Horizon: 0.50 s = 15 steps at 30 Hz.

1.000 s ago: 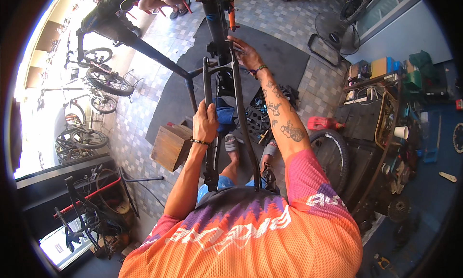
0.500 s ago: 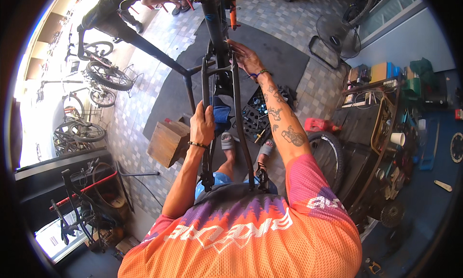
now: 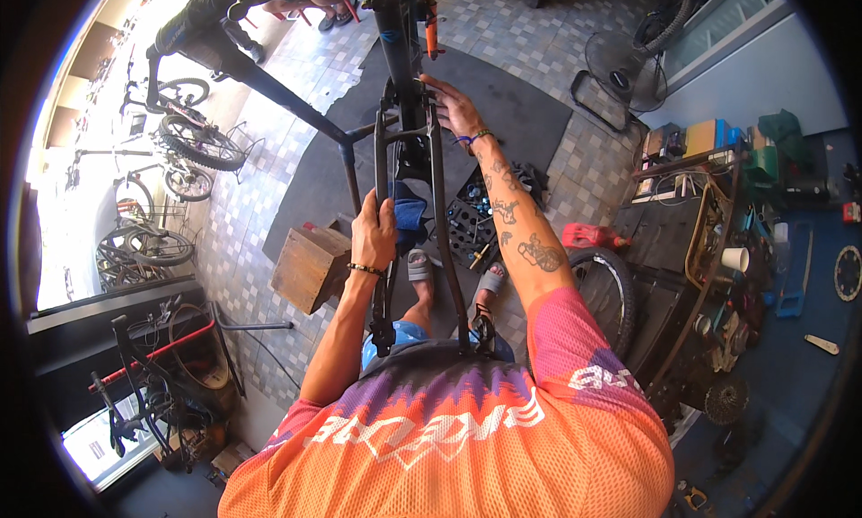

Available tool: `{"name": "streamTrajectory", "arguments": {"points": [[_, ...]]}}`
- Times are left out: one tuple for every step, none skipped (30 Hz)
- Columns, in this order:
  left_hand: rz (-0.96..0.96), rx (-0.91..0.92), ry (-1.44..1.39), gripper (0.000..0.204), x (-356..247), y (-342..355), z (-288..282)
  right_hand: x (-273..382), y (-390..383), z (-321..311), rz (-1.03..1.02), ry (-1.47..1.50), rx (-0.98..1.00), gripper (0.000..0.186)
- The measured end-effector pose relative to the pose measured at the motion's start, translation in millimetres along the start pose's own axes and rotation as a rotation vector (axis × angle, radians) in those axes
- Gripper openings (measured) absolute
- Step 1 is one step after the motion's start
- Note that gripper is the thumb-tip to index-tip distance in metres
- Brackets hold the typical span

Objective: The person cleans the bicycle frame with a cloth, then uses a hex wrench to tighten bolts on the frame. They continue to wipe and adjust components on the bike frame while it is mounted on a repair stand.

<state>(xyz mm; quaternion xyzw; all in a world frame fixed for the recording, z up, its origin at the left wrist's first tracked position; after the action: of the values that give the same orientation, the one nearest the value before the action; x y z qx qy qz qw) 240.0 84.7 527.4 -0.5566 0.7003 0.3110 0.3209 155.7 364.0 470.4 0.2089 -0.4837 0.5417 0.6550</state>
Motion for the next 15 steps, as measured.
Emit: {"name": "streamTrajectory", "arguments": {"points": [[-0.004, 0.002, -0.003, 0.043, 1, 0, -1, 4, -1, 3, 0.028, -0.013, -0.024, 0.045], [-0.009, 0.001, 0.002, 0.042, 1, -1, -1, 7, -3, 6, 0.057, -0.027, -0.048, 0.043], [-0.01, 0.004, 0.003, 0.042, 1, -2, 0, 7, -3, 4, 0.044, -0.036, -0.045, 0.042], [-0.012, 0.007, 0.005, 0.042, 0, -4, 0, 6, -3, 3, 0.032, -0.045, -0.04, 0.042], [-0.003, 0.011, 0.023, 0.042, 1, -4, 1, 6, -3, 1, 0.02, -0.054, -0.036, 0.042], [0.004, 0.011, 0.043, 0.042, 5, -6, 1, 5, -3, 1, 0.009, -0.061, -0.034, 0.041], [0.01, 0.012, 0.064, 0.042, 10, -7, 1, 4, -4, 1, -0.001, -0.069, -0.032, 0.04], [-0.013, 0.034, 0.061, 0.041, 17, -8, 2, 3, -4, 1, -0.012, -0.076, -0.03, 0.039], [-0.036, 0.057, 0.058, 0.039, 24, -7, 2, 1, -4, 1, -0.025, -0.089, -0.024, 0.039], [-0.058, 0.079, 0.056, 0.038, 31, -7, 2, 0, -4, 1, -0.038, -0.101, -0.019, 0.038], [-0.053, 0.079, 0.054, 0.036, 37, -6, 1, -2, -4, 1, -0.051, -0.113, -0.014, 0.038], [-0.046, 0.081, 0.05, 0.035, 41, -5, 0, -4, -3, -1, -0.063, -0.105, -0.006, 0.039], [-0.039, 0.083, 0.046, 0.033, 44, -3, -1, -7, -1, -3, -0.074, -0.098, 0.002, 0.04], [-0.041, 0.102, 0.033, 0.032, 49, -1, -2, -9, 0, -6, -0.086, -0.09, 0.009, 0.041], [-0.047, 0.118, 0.023, 0.031, 49, 2, -5, -10, 0, -5, -0.085, -0.079, 0.009, 0.041]]}}
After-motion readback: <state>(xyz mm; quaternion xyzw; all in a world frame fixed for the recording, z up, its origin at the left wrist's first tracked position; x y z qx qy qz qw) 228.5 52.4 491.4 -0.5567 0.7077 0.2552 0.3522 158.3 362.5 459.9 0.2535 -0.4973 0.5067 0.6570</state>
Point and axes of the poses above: each hand's wrist, its own y-axis towards the middle knuckle, its own z-axis out of the palm, x = y × z, the point moved 1 cm from there along y, towards the middle knuckle, and after that the axes turned 11 degrees about -x, right-handed, at the moved point
